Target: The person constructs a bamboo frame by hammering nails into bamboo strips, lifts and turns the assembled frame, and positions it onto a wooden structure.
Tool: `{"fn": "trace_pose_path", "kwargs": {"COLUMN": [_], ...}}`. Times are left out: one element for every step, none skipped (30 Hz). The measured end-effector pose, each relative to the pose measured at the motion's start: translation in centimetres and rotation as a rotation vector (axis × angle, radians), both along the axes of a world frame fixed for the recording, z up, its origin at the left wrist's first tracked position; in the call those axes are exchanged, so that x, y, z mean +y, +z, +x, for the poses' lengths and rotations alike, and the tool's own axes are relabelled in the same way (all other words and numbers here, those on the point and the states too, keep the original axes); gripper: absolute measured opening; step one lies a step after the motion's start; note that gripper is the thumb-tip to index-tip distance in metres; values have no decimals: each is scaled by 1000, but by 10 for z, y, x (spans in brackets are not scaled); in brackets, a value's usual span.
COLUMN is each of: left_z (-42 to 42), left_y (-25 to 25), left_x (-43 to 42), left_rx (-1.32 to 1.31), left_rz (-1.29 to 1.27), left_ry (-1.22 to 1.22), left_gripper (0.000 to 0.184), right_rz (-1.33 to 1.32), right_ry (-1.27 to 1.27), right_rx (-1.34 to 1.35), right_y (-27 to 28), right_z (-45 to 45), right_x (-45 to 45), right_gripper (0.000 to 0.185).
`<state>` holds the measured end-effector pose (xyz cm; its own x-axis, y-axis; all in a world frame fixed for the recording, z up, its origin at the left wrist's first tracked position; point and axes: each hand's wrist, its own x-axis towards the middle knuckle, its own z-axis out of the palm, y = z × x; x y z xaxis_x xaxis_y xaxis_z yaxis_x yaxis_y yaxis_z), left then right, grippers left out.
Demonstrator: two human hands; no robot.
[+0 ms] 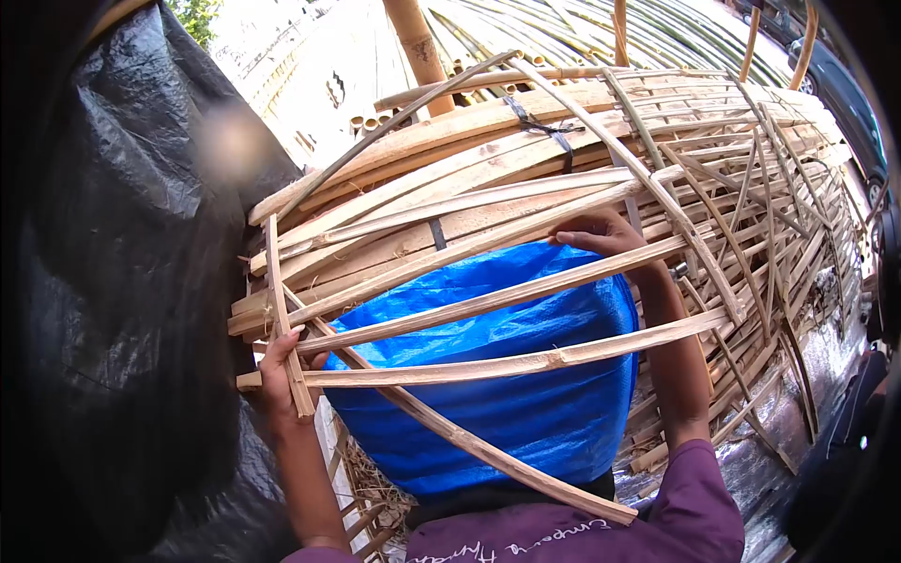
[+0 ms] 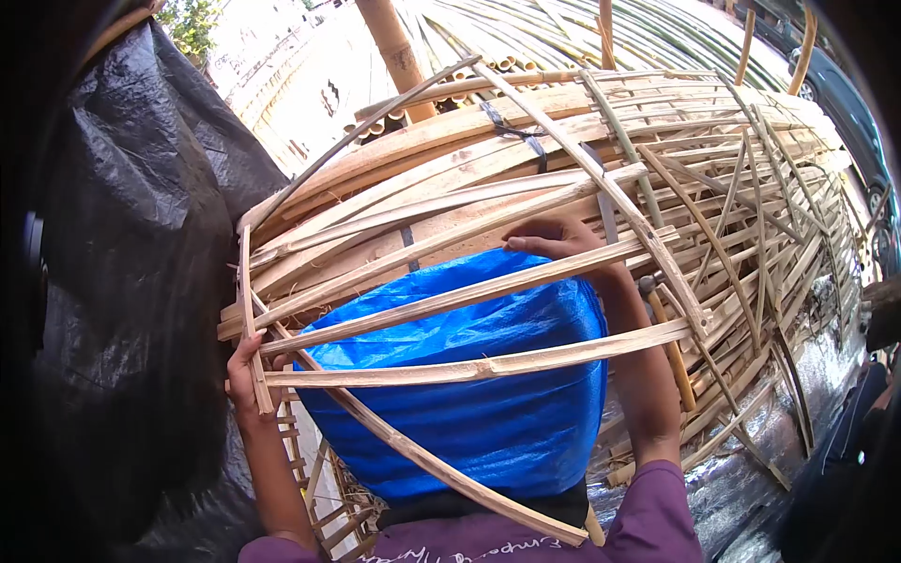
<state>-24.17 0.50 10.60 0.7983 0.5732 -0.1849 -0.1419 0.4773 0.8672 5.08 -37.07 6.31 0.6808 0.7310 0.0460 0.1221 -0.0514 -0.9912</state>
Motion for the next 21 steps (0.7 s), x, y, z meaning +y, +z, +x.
{"fn": "trace_pose_path", "kwargs": {"left_z": [0, 2, 4, 7, 9, 10, 10, 10, 9, 10, 10, 11, 11, 11, 12, 13, 14, 13, 14, 14, 14], "left_y": [-6, -7, -5, -8, -8, -8, -10, -14, -15, -13, -10, -9, -12, -13, -14, -14, -16, -17, -17, -18, -19], "left_x": [2, 4, 2, 0, -3, -5, -5, -2, 0, -2, -7, -10, -7, -6, -7, -8, -7, -6, -8, -10, -8], "left_rx": [-12, -23, 7, -31, -27, -26, -25, -26, -28, -28, -28, -27, -12, -7, 5, 19, 25, 24, 22, 23, 49], "left_rz": [-44, -83, -85, -69, -75, -82, -85, -88, -91, -93, -89, -85, -108, -114, -98, -80, -67, -73, -69, -63, -86], "left_ry": [-13, -29, -23, -39, -32, -28, -25, -49, -70, -62, -49, -41, -51, -62, -48, -37, -53, -80, -74, -64, -73], "left_gripper": [29, 28, 30, 31, 28, 26, 26, 30, 36, 36, 36, 37, 36, 36, 37, 37, 37, 38, 37, 37, 37], "right_rz": [67, 138, 266, 394, 406, 411, 395, 430, 330, 227, 161, 95, 20, 78, 242, 407, 372, 358, 345, 332, 316], "right_ry": [133, 263, 245, 199, 3, -192, -335, -343, -318, -289, -196, -107, -28, 51, 42, 29, -83, -205, -296, -384, -353], "right_rx": [111, 226, 322, 392, 198, 0, -85, 30, 54, 77, 58, 39, 149, 188, 226, 260, 240, 121, 51, -15, -14], "right_y": [-3, -7, -8, -9, -20, -33, -29, -21, -13, -7, -16, -30, -27, -25, -22, -12, -3, 11, 1, -10, -9], "right_z": [-4, -5, -4, 0, 9, 21, 22, 22, 16, 10, 13, 19, 19, 17, 15, 9, 13, 10, 24, 39, 43], "right_x": [-5, -11, -14, -17, -9, -1, 11, 13, 9, 7, 3, -6, -7, -10, -11, -6, 3, 9, 16, 23, 22], "right_gripper": [39, 40, 39, 49, 56, 63, 71, 71, 66, 63, 58, 54, 45, 45, 46, 48, 51, 58, 62, 66, 69]}}
